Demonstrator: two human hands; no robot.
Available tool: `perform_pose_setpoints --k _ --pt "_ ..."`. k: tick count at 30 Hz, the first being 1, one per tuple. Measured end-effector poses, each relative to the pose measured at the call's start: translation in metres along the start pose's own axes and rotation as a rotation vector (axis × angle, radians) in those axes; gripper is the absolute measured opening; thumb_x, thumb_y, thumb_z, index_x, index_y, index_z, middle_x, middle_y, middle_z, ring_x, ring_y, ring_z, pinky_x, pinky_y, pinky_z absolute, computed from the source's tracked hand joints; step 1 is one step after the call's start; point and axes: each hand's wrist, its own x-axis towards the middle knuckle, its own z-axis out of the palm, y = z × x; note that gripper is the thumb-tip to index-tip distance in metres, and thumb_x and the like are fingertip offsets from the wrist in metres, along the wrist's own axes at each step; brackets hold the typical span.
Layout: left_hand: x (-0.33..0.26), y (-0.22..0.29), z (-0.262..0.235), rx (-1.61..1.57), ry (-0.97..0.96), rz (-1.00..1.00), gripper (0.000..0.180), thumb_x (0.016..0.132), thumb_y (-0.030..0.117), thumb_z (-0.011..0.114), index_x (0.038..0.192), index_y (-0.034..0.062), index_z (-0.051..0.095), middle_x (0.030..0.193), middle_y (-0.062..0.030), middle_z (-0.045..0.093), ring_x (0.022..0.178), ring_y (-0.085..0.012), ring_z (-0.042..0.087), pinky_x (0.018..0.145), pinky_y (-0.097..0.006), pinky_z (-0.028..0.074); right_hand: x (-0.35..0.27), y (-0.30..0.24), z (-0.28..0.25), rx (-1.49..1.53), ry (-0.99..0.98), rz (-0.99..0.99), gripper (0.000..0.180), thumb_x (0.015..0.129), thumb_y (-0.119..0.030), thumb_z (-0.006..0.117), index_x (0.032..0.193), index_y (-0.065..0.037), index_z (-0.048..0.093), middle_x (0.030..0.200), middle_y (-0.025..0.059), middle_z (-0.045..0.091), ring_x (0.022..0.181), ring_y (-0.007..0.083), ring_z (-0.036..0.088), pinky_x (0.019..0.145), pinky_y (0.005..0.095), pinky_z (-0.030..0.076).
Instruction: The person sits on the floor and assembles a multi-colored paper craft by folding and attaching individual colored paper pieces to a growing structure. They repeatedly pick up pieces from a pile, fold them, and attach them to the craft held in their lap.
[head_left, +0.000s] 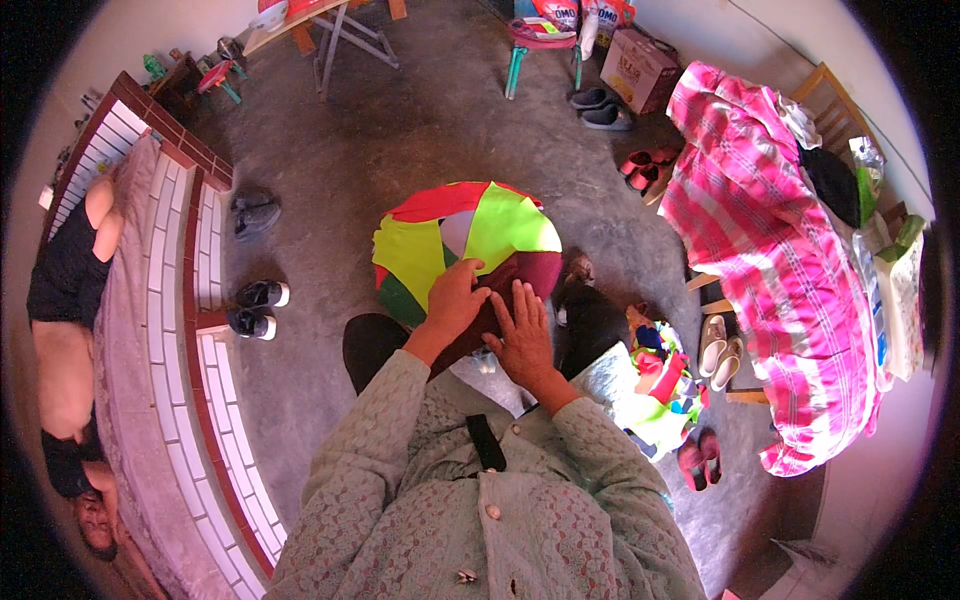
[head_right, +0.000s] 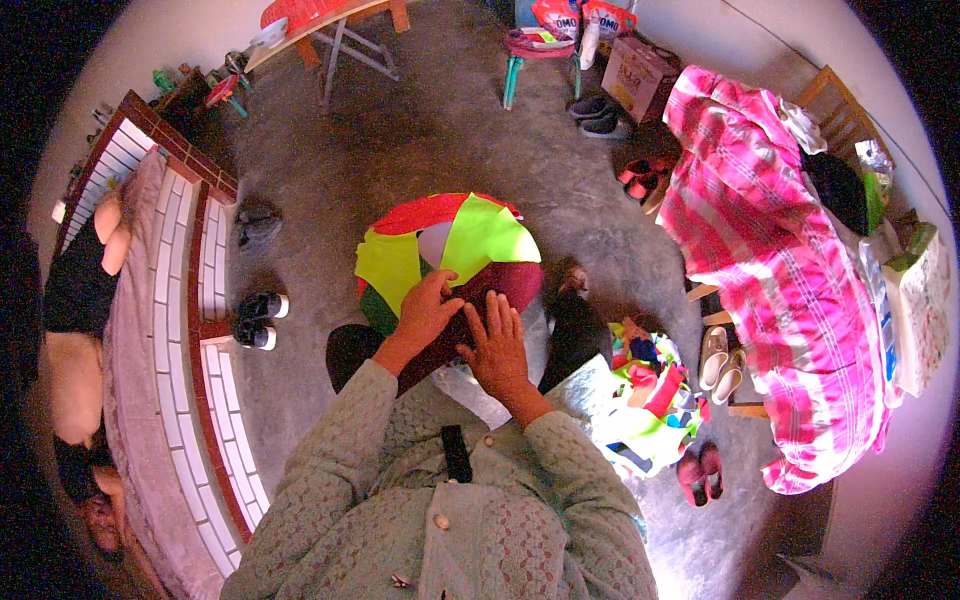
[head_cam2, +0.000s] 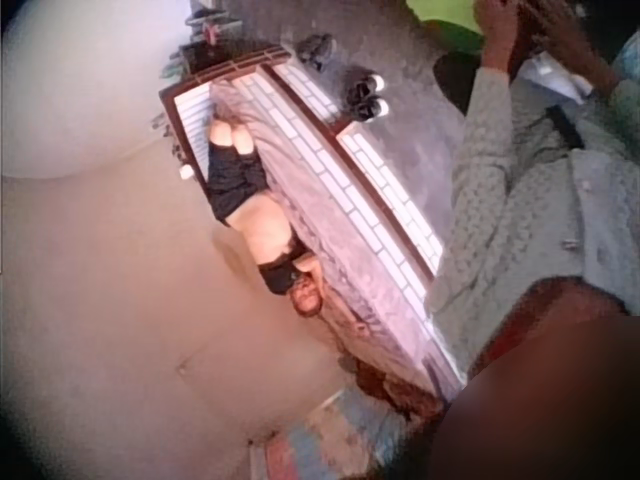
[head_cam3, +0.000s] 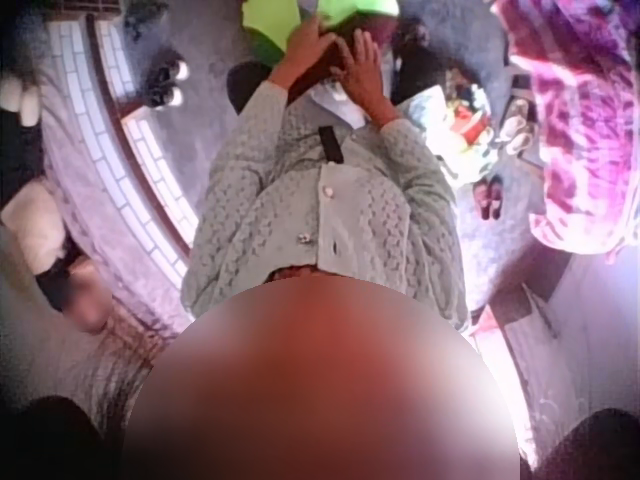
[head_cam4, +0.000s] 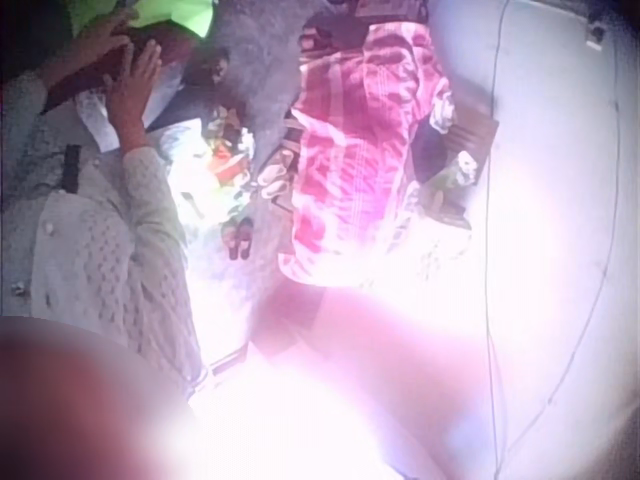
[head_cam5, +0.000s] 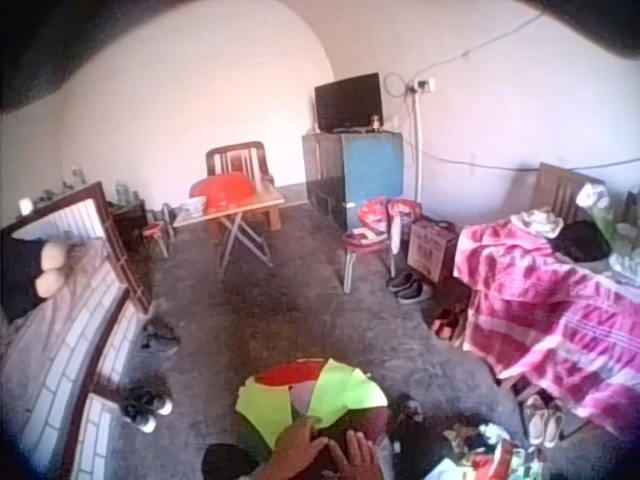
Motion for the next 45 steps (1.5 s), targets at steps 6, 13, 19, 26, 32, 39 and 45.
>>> perform_pose_setpoints --k 6,13,19,26,32,39,45 --pt "0.011 0.007 -0.006 0.117 -0.165 -0.136 0.019 0.069 0.021 0.069 0.079 0.0062 0.063 0.079 -0.0105 0.064 0.078 -0.0304 0.062 0.068 -0.041 0.048 -0.001 0.001 -0.001 0.016 0.028 -0.012 0.07 0.077 -0.033 0.064 0.137 -0.012 0.033 0.144 0.0219 0.02 0.134 0.0384 0.019 0.107 0.0495 0.018" --pt "0.018 -0.009 -0.017 0.003 -0.147 -0.012 0.022 0.069 0.021 0.07 0.08 0.0037 0.063 0.076 -0.0129 0.063 0.074 -0.0287 0.063 0.066 -0.038 0.048 -0.001 0.002 0.002 0.008 0.033 -0.03 0.07 0.078 -0.032 0.063 0.137 -0.012 0.032 0.144 0.022 0.02 0.133 0.0391 0.02 0.107 0.05 0.018" --pt "0.031 -0.009 -0.019 -0.059 -0.189 -0.049 0.023 0.069 0.021 0.071 0.082 0.0031 0.062 0.079 -0.0136 0.064 0.076 -0.0281 0.063 0.067 -0.038 0.048 -0.001 0.0 0.0 -0.01 0.042 -0.033 0.068 0.078 -0.035 0.062 0.136 -0.011 0.035 0.143 0.0234 0.023 0.133 0.039 0.022 0.107 0.0502 0.019" --pt "0.032 -0.01 -0.01 -0.023 -0.18 -0.07 0.031 0.065 0.02 0.073 0.091 0.0058 0.065 0.078 -0.0131 0.064 0.076 -0.0288 0.063 0.068 -0.038 0.049 -0.001 0.002 0.001 0.009 0.036 -0.034 0.068 0.079 -0.034 0.062 0.137 -0.012 0.033 0.144 0.0217 0.021 0.133 0.0384 0.02 0.107 0.0496 0.018" --pt "0.045 -0.024 -0.019 -0.099 -0.396 -0.089 0.043 0.058 0.017 0.074 0.097 0.0002 0.065 0.079 -0.0157 0.063 0.077 -0.0262 0.063 0.068 -0.035 0.048 0.0 0.002 0.002 -0.007 0.024 -0.022 0.068 0.079 -0.036 0.061 0.136 -0.013 0.035 0.144 0.0217 0.021 0.133 0.0381 0.02 0.107 0.0494 0.017" --pt "0.052 -0.018 -0.025 -0.253 -0.333 -0.168 0.028 0.058 0.009 0.073 0.08 -0.0004 0.06 0.075 -0.0108 0.061 0.071 -0.0206 0.058 0.066 -0.032 0.047 0.0 0.002 0.0 -0.011 -0.005 0.0 0.067 0.079 -0.037 0.061 0.136 -0.015 0.035 0.144 0.0214 0.021 0.134 0.0373 0.02 0.108 0.0485 0.017" --pt "0.057 -0.045 -0.019 -0.34 -0.077 -0.1 0.036 0.057 0.0 0.07 0.09 0.0021 0.054 0.081 -0.0081 0.06 0.076 -0.0197 0.059 0.068 -0.032 0.048 0.002 0.0 -0.001 -0.012 0.003 -0.008 0.064 0.079 -0.036 0.061 0.134 -0.014 0.038 0.143 0.0211 0.025 0.133 0.0369 0.021 0.108 0.0482 0.017"
